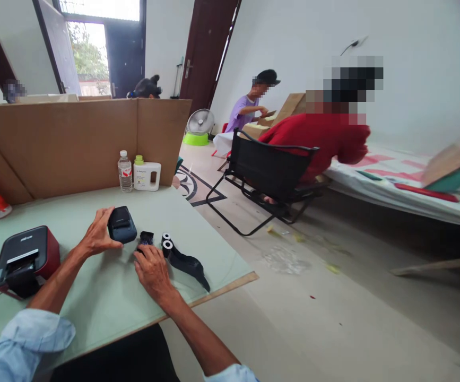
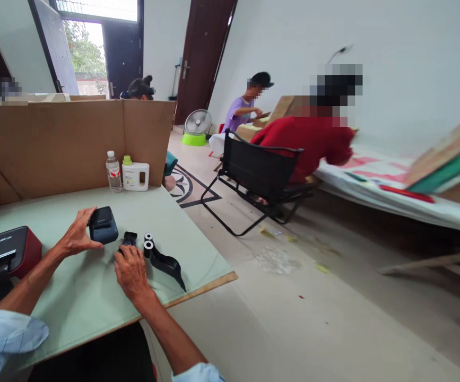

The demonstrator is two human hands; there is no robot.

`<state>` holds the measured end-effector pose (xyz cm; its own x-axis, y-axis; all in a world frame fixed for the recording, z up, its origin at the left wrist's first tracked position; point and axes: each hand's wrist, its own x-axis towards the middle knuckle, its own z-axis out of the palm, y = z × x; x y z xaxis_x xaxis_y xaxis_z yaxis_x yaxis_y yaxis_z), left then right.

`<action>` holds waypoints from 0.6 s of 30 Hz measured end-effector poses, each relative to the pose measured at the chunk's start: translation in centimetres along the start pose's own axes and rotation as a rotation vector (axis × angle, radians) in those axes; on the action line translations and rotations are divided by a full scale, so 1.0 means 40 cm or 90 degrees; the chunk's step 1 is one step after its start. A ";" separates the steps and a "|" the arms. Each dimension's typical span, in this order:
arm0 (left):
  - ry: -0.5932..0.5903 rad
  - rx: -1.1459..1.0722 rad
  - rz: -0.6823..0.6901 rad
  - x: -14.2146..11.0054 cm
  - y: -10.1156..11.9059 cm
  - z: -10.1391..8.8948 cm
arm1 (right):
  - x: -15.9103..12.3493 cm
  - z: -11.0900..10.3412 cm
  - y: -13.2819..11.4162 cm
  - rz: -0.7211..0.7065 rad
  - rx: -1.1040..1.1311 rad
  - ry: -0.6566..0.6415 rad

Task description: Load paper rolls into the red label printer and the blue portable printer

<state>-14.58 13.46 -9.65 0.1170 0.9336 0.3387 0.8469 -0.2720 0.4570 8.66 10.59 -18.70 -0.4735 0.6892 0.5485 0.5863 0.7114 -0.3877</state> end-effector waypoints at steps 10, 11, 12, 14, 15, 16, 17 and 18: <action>-0.056 -0.024 -0.033 -0.234 -0.042 0.011 | 0.007 -0.001 -0.031 -0.027 0.061 0.052; -0.055 -0.024 -0.037 -0.240 -0.048 0.012 | 0.009 0.003 -0.040 -0.031 0.079 0.054; -0.054 -0.025 -0.040 -0.245 -0.053 0.012 | 0.010 0.008 -0.049 -0.032 0.099 0.053; -0.055 -0.027 -0.047 -0.253 -0.065 0.016 | 0.012 0.026 -0.064 -0.021 0.138 0.048; -0.054 -0.029 -0.051 -0.257 -0.070 0.018 | 0.012 0.037 -0.070 -0.010 0.157 0.045; -0.051 -0.033 -0.056 -0.263 -0.074 0.021 | 0.011 0.049 -0.073 0.004 0.174 0.042; -0.044 -0.037 -0.063 -0.269 -0.078 0.024 | 0.010 0.061 -0.075 0.018 0.188 0.038; -0.035 -0.043 -0.071 -0.276 -0.080 0.028 | 0.008 0.072 -0.076 0.030 0.200 0.034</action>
<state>-17.99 4.27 -15.76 0.0532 0.9698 0.2379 0.8193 -0.1786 0.5448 4.83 9.06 -19.46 -0.4098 0.7204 0.5596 0.3713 0.6921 -0.6190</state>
